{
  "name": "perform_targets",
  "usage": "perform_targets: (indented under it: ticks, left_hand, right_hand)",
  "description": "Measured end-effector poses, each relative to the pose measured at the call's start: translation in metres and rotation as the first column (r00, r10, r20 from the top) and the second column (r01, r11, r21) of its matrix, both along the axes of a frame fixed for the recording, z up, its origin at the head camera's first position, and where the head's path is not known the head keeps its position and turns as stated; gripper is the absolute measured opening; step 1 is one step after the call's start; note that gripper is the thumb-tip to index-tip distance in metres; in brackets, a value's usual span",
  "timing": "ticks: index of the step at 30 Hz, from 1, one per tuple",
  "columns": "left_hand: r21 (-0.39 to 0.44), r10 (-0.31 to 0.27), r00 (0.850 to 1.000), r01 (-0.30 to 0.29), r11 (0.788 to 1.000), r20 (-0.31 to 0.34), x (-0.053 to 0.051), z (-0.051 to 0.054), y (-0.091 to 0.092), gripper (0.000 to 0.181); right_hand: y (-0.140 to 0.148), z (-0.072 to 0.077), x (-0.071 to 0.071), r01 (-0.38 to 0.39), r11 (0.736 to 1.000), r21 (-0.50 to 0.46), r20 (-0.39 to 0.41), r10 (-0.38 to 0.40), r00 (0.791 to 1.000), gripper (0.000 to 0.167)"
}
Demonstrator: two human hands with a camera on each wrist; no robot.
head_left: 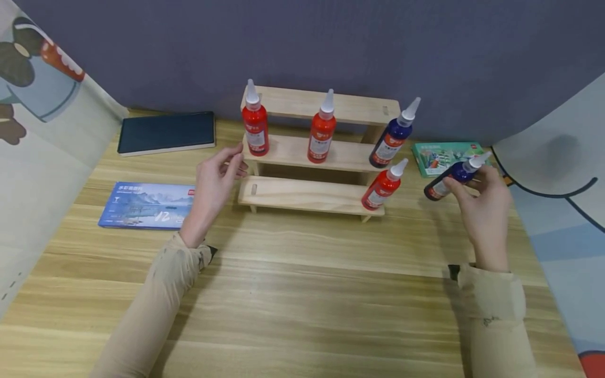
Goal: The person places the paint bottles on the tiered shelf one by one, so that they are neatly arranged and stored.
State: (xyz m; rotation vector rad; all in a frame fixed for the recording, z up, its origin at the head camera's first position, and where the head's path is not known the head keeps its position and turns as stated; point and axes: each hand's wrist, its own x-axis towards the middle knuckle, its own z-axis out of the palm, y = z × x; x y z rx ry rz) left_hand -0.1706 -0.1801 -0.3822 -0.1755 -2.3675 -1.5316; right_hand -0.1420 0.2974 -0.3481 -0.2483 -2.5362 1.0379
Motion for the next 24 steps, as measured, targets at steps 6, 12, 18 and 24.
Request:
perform_targets:
  ticks: [6, 12, 18, 24]
  left_hand:
    - [-0.006, 0.004, 1.0, -0.004, 1.0, 0.004, 0.001, 0.0, 0.0, 0.029]
    - [-0.008, 0.009, 1.0, -0.009, 1.0, 0.0, 0.001, 0.001, 0.0, 0.029]
    - [-0.006, 0.007, 1.0, -0.007, 1.0, -0.004, 0.0, 0.0, 0.0, 0.028]
    - [-0.002, 0.005, 1.0, -0.005, 1.0, 0.0, 0.0, 0.0, 0.001, 0.029]
  right_hand:
    - [-0.006, 0.011, 0.007, -0.003, 1.0, -0.031, -0.005, 0.003, 1.0, 0.049]
    - [-0.012, 0.021, 0.014, 0.001, 0.998, -0.067, 0.0, -0.001, 1.0, 0.05]
    - [-0.019, 0.033, 0.024, -0.017, 0.998, -0.069, -0.027, 0.015, 1.0, 0.051]
    - [-0.03, 0.046, 0.035, -0.045, 0.997, -0.067, -0.037, 0.043, 0.998, 0.05]
